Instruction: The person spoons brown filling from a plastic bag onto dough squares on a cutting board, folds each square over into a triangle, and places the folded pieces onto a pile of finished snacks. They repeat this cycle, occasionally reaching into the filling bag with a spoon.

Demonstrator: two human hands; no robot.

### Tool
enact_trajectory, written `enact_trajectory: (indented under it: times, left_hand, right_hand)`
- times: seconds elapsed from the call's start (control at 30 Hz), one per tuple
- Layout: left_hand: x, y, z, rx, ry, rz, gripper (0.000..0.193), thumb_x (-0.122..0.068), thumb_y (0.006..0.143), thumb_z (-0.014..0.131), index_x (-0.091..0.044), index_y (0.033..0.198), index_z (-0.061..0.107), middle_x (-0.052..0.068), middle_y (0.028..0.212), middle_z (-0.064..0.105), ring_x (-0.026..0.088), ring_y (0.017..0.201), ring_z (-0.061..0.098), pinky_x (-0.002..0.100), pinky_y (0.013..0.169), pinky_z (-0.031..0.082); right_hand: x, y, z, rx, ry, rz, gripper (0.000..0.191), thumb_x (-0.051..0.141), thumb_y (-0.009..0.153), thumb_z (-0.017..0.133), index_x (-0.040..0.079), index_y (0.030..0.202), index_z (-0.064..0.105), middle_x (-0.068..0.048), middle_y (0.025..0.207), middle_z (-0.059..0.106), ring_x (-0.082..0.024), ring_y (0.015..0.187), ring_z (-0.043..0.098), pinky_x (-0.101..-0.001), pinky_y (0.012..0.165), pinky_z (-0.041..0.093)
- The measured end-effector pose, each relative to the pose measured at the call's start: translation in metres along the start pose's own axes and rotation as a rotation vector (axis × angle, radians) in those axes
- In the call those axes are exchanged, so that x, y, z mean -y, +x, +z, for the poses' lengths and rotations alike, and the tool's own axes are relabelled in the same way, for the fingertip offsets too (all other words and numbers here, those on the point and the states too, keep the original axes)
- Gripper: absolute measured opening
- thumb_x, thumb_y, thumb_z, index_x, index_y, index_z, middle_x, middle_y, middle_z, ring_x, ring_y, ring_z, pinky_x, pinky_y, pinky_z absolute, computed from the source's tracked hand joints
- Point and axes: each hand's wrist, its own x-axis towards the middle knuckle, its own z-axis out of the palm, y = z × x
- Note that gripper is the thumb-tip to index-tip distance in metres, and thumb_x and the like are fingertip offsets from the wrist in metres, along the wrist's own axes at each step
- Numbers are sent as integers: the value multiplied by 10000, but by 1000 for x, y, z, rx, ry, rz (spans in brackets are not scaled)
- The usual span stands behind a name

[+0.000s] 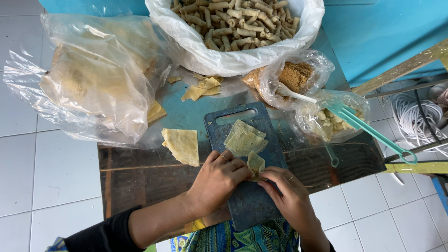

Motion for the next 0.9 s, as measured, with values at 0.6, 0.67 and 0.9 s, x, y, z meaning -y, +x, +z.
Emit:
enact_trajectory:
  times: [0.6,0.67,0.9]
  left_hand:
    - [-7,9,10,-30,-75,-88,149,-89,906,666,-59,1040,610,86,960,669,266,914,670,410,793,478]
    - [-6,10,11,-29,-98,-93,153,-86,901,666,-54,1042,615,93,949,657,272,892,670,411,786,486]
    - [1,15,9,-27,-269,-166,132,-149,926,709,-59,971,624,106,912,650,306,818,662,417,767,501]
  right_hand:
    - [-16,16,-6,111,21,6,198,49,867,756,29,1065,756,-59,1035,691,-185,901,720,-292,676,596]
    - [-18,21,-4,107,17,-1,158,48,891,731,7,1043,720,-71,1010,668,-203,887,698,-311,656,570]
    - [-18,37,3,143,-34,100,113,50,877,733,3,935,648,-105,910,609,-258,823,644,-382,676,515]
